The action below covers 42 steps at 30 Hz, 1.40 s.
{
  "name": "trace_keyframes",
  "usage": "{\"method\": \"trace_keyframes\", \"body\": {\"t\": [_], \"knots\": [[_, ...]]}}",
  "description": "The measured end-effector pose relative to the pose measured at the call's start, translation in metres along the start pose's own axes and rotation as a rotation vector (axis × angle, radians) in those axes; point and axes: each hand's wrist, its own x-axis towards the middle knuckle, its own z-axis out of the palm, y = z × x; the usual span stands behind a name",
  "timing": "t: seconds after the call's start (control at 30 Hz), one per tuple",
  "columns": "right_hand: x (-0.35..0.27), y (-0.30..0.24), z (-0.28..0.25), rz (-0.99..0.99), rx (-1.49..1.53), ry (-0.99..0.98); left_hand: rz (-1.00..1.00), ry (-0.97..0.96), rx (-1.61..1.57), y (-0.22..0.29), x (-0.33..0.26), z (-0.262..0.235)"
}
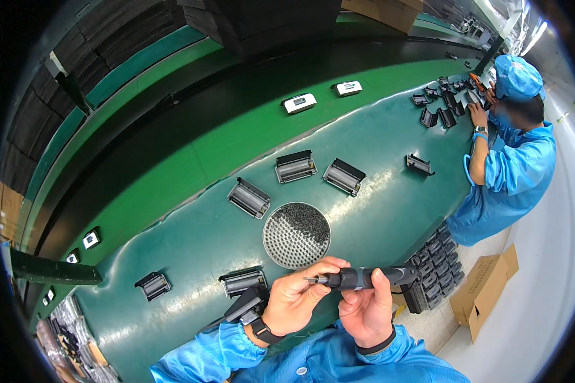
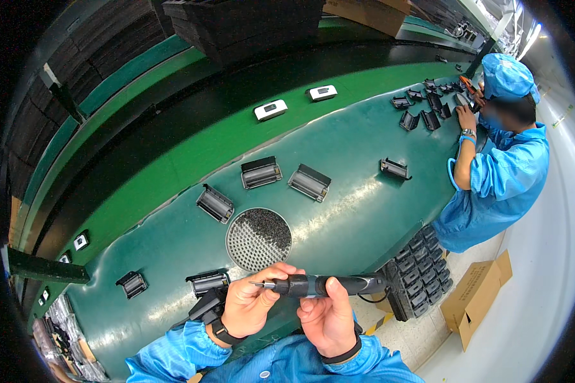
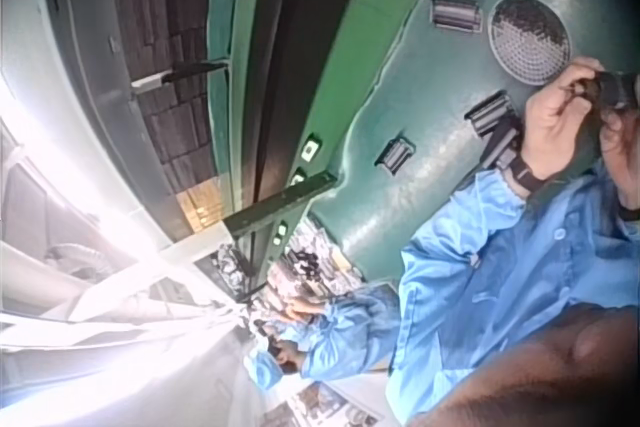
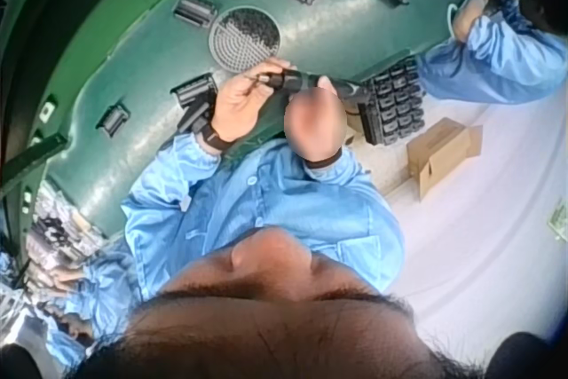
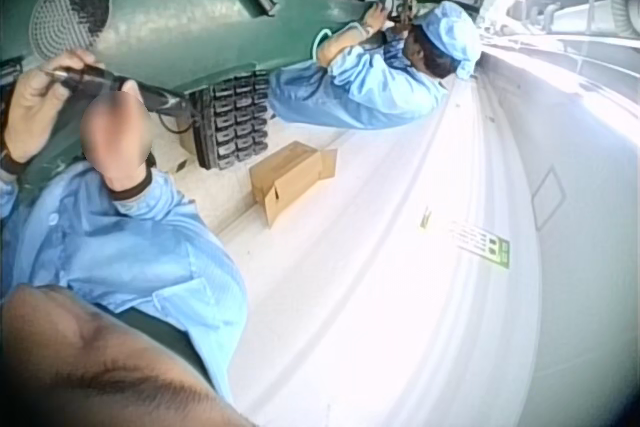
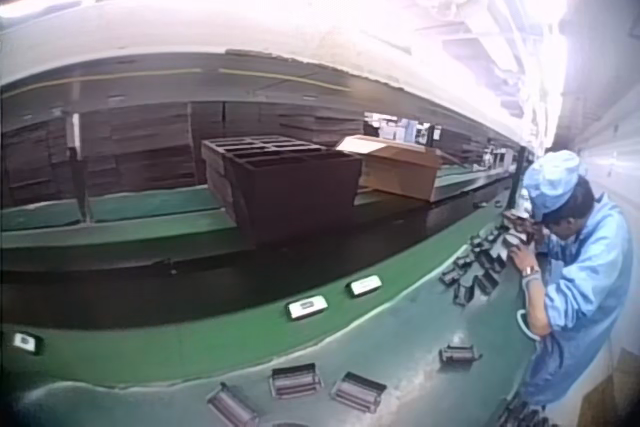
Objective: Assembling small plastic components using an electric screwdriver.
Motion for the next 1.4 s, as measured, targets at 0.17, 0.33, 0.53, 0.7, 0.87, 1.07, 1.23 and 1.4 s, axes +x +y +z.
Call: {"method": "trace_keyframes", "body": {"t": [0.17, 0.33, 0.53, 0.7, 0.87, 1.07, 1.23, 1.4], "knots": [[0.001, -0.005, -0.002, 0.03, 0.019, -0.012, 0.008, -0.1, 0.2, 0.007, 0.003, -0.005], [0.004, -0.009, 0.002, 0.049, 0.034, -0.008, 0.054, -0.139, 0.256, 0.009, 0.004, -0.006], [0.006, 0.005, -0.009, 0.019, 0.04, -0.185, 0.076, -0.11, 0.205, 0.004, 0.003, -0.003], [0.005, 0.033, -0.014, -0.298, 0.094, -0.264, 0.056, 0.042, 0.045, 0.007, -0.004, 0.01], [0.009, 0.039, -0.024, -0.348, 0.031, -0.392, 0.063, 0.113, 0.007, 0.01, -0.01, 0.015], [0.003, 0.042, -0.011, -0.667, -0.207, -0.244, 0.075, 0.085, -0.046, 0.007, -0.017, 0.017], [0.01, 0.04, -0.014, -0.919, -0.41, -0.236, 0.027, 0.105, -0.071, 0.012, -0.018, 0.022], [0.015, 0.048, 0.003, -1.137, -0.349, -0.122, -0.063, 0.063, -0.229, 0.013, -0.023, 0.03]]}}
